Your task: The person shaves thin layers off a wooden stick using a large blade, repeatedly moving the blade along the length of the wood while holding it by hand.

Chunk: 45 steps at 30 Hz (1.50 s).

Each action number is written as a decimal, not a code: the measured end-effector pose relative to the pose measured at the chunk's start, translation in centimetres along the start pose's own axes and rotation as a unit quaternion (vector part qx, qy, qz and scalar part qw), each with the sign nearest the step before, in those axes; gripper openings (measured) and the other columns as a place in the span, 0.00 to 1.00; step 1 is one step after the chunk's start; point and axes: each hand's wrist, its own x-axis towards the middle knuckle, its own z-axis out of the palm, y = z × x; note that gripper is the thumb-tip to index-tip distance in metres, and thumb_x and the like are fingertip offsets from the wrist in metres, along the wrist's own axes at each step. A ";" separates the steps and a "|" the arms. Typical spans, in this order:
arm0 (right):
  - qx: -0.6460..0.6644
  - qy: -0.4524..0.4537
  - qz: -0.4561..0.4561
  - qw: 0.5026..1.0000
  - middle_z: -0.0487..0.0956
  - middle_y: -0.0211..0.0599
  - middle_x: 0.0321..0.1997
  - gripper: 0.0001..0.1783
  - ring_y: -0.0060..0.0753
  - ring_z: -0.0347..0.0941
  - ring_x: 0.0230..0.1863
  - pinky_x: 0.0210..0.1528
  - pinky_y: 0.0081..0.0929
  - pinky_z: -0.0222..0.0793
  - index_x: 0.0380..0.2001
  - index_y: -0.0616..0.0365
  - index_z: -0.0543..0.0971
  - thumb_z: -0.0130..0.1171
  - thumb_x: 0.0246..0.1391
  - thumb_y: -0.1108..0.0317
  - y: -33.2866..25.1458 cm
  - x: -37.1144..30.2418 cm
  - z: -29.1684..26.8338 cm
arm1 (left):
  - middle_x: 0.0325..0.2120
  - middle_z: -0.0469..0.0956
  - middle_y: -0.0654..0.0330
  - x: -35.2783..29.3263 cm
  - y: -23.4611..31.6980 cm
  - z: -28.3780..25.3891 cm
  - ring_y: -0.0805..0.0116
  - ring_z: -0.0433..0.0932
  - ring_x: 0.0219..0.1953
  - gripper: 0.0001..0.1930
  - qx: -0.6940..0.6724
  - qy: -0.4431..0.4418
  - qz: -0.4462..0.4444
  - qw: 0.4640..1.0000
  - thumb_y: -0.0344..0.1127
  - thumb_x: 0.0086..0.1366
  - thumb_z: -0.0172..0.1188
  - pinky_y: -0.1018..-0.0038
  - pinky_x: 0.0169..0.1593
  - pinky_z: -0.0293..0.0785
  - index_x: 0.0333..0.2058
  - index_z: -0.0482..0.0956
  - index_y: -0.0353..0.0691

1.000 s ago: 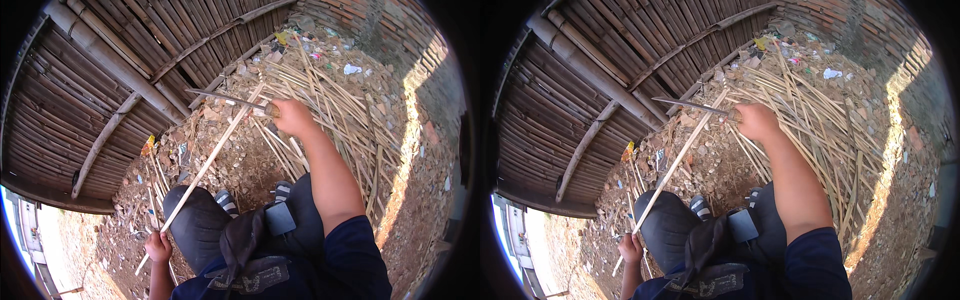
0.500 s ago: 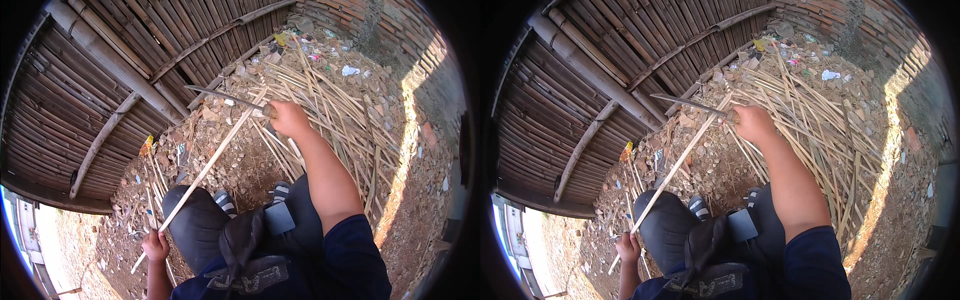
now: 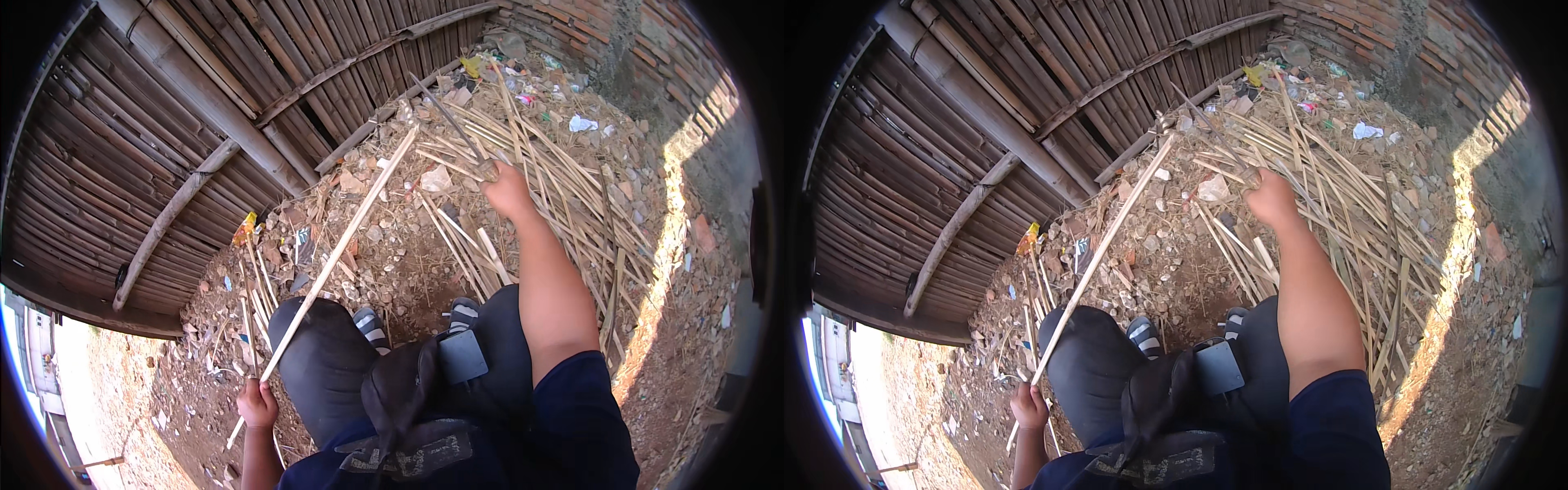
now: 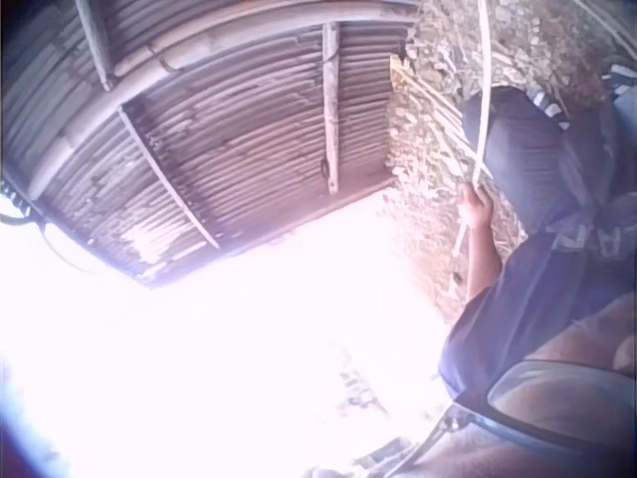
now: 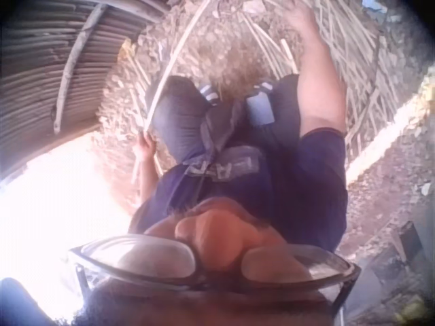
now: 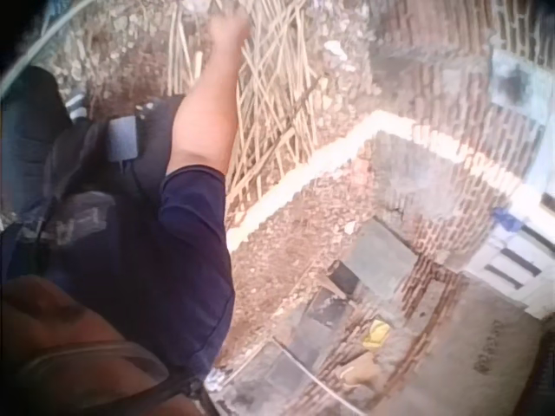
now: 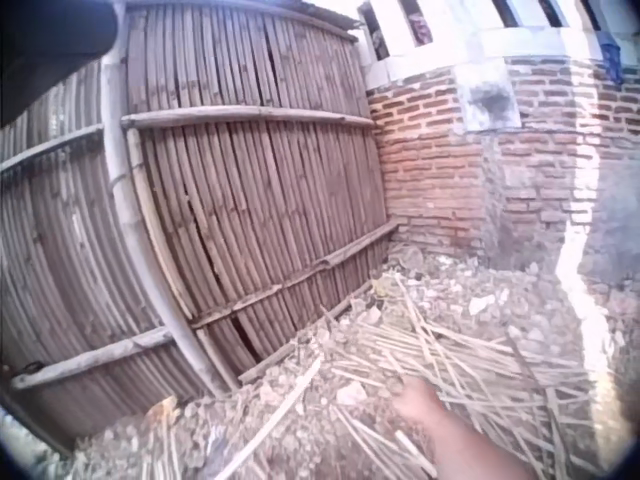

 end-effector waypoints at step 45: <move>-0.084 -0.049 -0.122 0.988 0.85 0.48 0.37 0.20 0.58 0.81 0.42 0.43 0.47 0.76 0.46 0.50 0.83 0.64 0.46 0.68 -3.8 -2.1 2.3 | 0.18 0.75 0.46 2.2 2.1 -1.0 0.40 0.77 0.22 0.12 -0.010 0.004 0.037 0.999 0.38 0.68 0.58 0.50 0.25 0.70 0.26 0.73 0.39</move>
